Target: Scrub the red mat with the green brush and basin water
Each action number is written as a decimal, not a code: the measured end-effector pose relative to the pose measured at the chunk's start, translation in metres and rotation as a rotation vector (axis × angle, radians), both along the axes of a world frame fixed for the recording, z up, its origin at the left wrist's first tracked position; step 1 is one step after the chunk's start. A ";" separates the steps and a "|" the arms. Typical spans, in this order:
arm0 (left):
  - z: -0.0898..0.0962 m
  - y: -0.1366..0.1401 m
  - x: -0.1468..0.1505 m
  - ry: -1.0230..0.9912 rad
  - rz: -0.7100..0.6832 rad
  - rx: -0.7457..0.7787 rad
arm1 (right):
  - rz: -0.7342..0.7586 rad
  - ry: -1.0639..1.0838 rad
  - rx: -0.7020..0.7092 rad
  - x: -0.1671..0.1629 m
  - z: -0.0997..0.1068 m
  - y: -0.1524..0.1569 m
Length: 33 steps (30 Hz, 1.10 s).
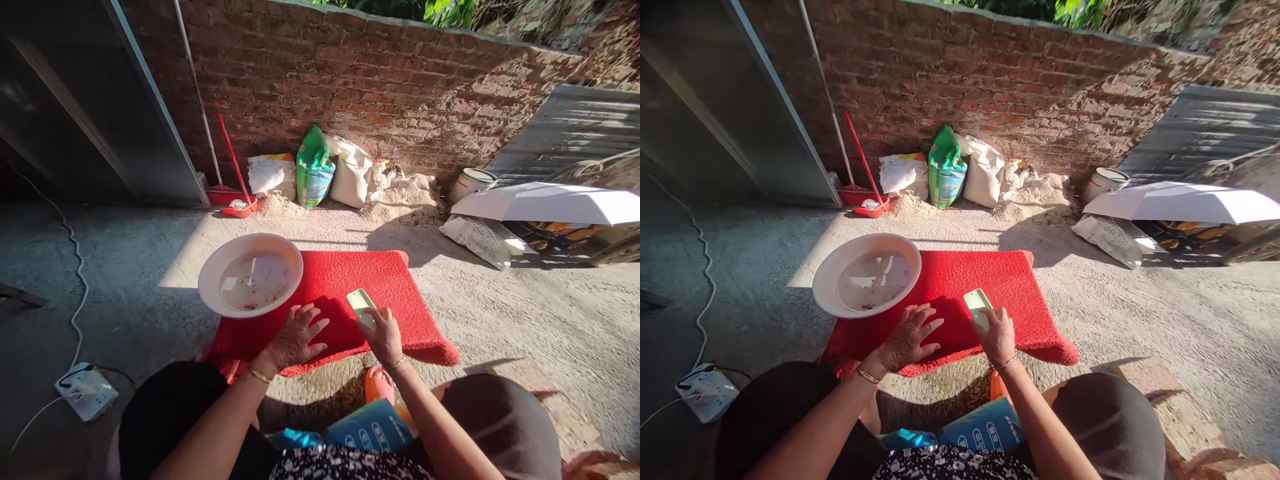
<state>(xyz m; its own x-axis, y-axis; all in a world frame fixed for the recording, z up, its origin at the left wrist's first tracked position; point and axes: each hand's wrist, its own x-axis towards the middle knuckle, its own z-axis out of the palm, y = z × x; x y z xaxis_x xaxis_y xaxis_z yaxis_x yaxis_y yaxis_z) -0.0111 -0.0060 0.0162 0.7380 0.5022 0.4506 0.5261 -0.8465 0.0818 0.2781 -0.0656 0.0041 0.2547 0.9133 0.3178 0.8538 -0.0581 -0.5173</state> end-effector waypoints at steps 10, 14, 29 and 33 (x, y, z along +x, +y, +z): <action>0.032 -0.010 -0.017 -0.267 0.047 0.008 | -0.107 -0.158 -0.261 0.010 0.020 -0.014; 0.047 -0.011 -0.033 -0.376 0.077 0.044 | -0.507 -0.073 -0.361 0.083 0.038 -0.037; 0.071 0.012 -0.089 -0.898 0.582 0.060 | 0.462 -0.338 -0.200 -0.160 0.014 -0.015; 0.069 0.009 -0.090 -0.831 0.538 0.080 | 0.127 -0.309 -0.265 -0.056 0.014 -0.028</action>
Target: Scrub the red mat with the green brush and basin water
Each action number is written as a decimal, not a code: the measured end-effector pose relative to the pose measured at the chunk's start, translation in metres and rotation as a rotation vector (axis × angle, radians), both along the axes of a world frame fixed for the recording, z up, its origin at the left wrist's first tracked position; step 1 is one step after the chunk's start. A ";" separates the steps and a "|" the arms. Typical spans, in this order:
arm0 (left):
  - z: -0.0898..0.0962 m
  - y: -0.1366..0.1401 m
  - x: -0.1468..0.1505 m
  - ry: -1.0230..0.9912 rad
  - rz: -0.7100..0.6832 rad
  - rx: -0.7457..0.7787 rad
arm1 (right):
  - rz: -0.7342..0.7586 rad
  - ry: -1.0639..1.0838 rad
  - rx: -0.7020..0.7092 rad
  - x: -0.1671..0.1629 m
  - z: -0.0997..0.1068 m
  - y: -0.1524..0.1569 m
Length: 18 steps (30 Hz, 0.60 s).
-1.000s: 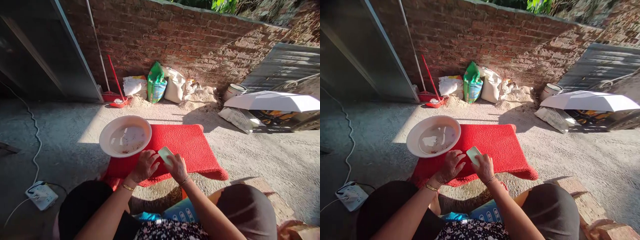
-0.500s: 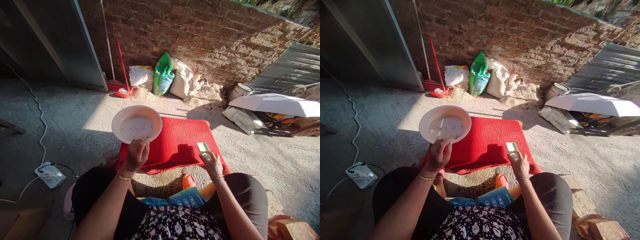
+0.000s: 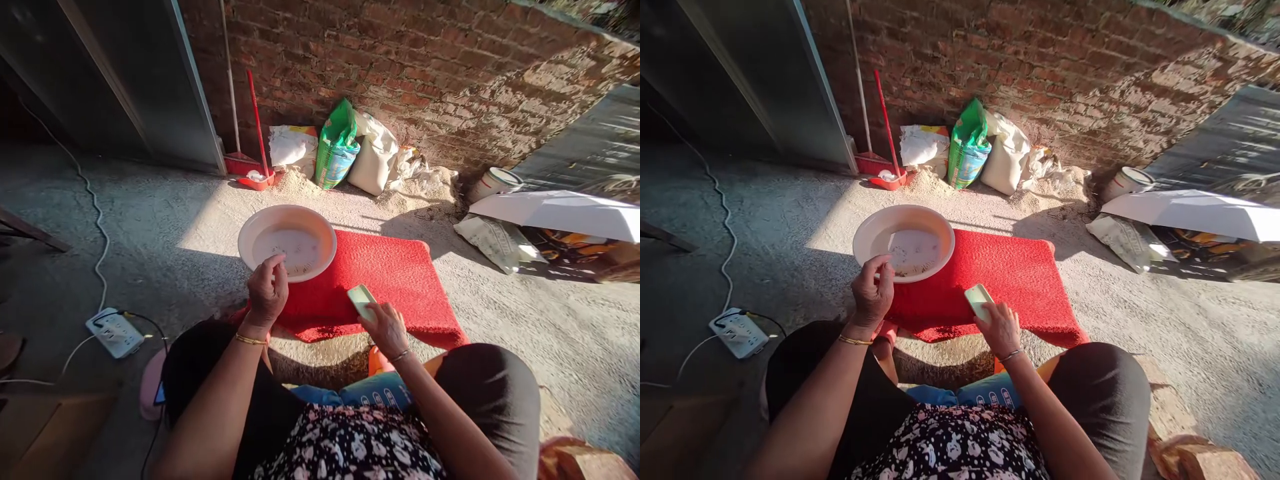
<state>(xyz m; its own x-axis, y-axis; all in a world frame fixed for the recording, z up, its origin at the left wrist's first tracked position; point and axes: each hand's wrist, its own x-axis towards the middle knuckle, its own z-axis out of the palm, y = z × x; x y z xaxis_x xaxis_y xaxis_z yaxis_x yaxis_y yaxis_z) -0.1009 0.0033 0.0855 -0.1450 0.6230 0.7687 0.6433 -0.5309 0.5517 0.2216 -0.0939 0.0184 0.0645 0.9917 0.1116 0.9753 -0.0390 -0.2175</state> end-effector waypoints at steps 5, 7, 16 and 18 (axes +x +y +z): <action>0.000 -0.001 0.002 0.013 -0.006 -0.044 | -0.344 0.033 -0.037 0.095 0.016 -0.026; -0.001 0.001 0.006 0.025 -0.015 -0.046 | -0.153 0.048 0.006 0.082 0.021 -0.032; -0.012 0.012 0.019 0.197 -0.105 -0.075 | 1.001 -0.184 -0.041 -0.075 0.007 0.006; -0.013 0.011 0.018 0.238 -0.129 -0.086 | 0.988 -0.200 -0.031 -0.054 0.007 0.013</action>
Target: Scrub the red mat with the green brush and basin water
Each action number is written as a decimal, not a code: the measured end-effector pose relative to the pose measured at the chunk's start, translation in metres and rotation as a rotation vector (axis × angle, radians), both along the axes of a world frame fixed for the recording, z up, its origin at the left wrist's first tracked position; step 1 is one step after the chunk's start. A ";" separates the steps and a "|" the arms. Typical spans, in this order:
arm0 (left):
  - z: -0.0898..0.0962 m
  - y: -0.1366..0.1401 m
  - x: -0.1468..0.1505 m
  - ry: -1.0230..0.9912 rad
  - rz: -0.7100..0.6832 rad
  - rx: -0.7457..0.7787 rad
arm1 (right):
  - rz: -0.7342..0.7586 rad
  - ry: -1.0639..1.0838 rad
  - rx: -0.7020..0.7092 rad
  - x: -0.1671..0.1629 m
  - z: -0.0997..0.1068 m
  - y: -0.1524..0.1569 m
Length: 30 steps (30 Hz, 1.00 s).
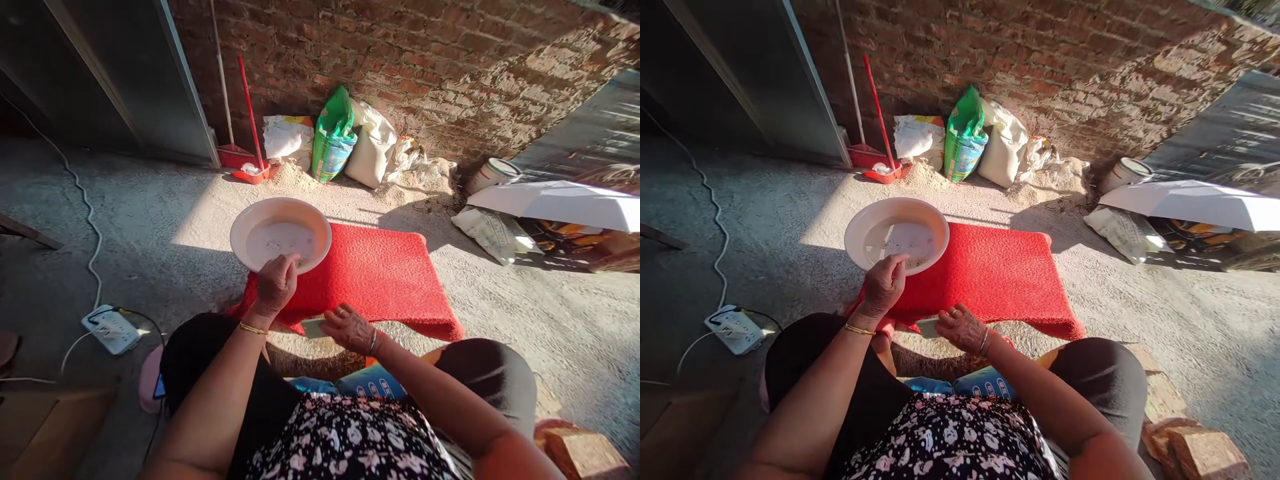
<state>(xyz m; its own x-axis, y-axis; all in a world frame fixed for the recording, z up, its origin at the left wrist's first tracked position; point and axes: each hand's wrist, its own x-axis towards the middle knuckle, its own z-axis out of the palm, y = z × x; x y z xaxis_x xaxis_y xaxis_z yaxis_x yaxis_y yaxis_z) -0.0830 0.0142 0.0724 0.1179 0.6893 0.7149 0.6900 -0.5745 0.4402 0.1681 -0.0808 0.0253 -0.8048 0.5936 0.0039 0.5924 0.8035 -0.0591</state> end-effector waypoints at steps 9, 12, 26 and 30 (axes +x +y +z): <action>0.009 -0.013 0.002 0.139 -0.095 0.033 | -0.452 -0.238 -0.071 0.200 0.020 -0.060; 0.012 -0.014 0.002 0.163 -0.112 0.086 | -0.597 -0.264 -0.150 0.217 0.036 -0.083; 0.016 -0.012 0.014 0.246 -0.143 0.174 | -0.738 0.200 -0.114 -0.020 0.021 0.039; 0.018 -0.015 0.014 0.255 -0.146 0.162 | -0.975 0.211 -0.162 0.019 0.021 0.043</action>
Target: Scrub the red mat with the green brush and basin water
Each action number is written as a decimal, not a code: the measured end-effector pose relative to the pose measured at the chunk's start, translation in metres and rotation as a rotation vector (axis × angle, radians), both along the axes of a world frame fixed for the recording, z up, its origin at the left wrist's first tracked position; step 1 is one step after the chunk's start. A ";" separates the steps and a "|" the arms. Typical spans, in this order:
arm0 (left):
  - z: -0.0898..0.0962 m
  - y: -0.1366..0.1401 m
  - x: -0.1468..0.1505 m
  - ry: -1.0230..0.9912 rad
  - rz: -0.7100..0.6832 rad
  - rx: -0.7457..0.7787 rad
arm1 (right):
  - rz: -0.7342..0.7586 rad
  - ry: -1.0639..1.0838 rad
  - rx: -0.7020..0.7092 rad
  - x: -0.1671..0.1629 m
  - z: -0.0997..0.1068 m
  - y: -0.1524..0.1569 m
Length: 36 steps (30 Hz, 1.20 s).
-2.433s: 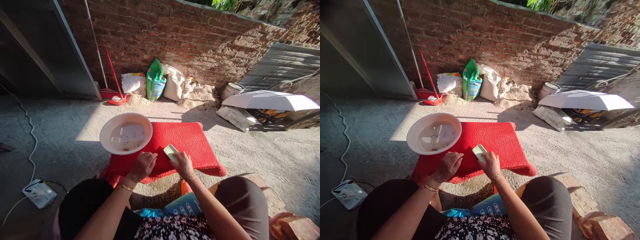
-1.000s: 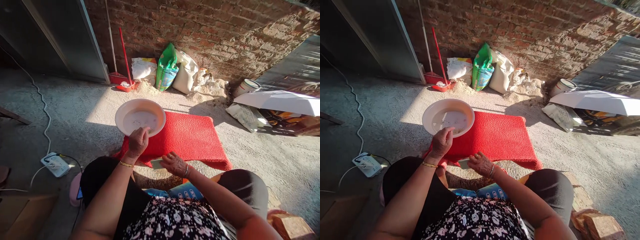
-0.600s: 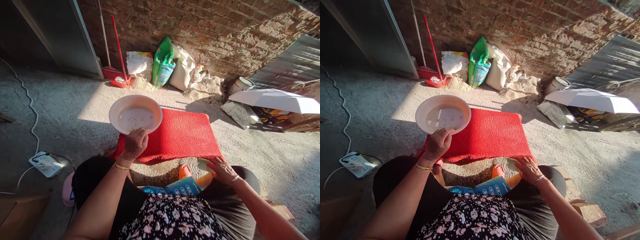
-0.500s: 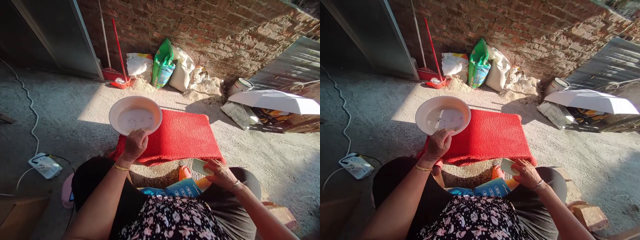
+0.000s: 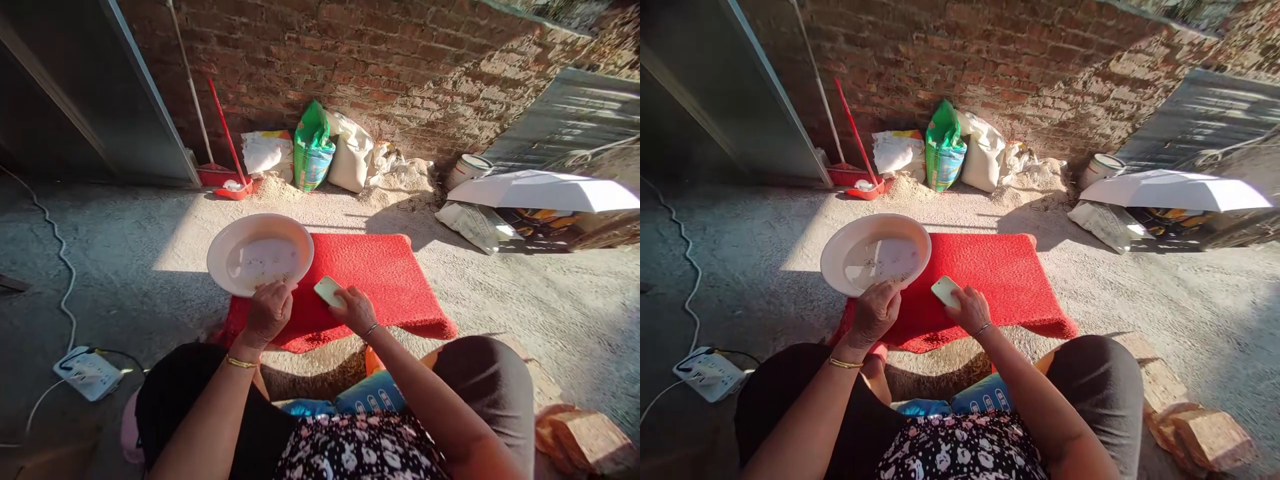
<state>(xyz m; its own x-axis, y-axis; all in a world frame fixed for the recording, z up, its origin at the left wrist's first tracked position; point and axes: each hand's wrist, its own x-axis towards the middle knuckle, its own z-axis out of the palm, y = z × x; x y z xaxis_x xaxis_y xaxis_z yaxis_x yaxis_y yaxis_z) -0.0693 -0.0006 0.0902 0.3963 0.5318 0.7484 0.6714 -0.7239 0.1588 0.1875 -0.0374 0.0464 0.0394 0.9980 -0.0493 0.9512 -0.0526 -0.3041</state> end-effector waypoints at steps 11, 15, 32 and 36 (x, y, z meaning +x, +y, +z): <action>0.012 -0.003 -0.015 -0.159 0.067 0.029 | -0.664 0.060 0.044 0.143 0.008 -0.044; 0.009 0.001 -0.013 -0.171 0.077 0.034 | -0.079 0.067 0.125 0.057 0.001 -0.015; -0.002 0.000 -0.024 -0.194 0.128 -0.025 | -0.063 0.119 0.006 0.008 0.000 0.028; -0.003 0.004 -0.023 -0.194 0.121 -0.029 | -0.339 0.210 -0.036 -0.014 0.016 0.041</action>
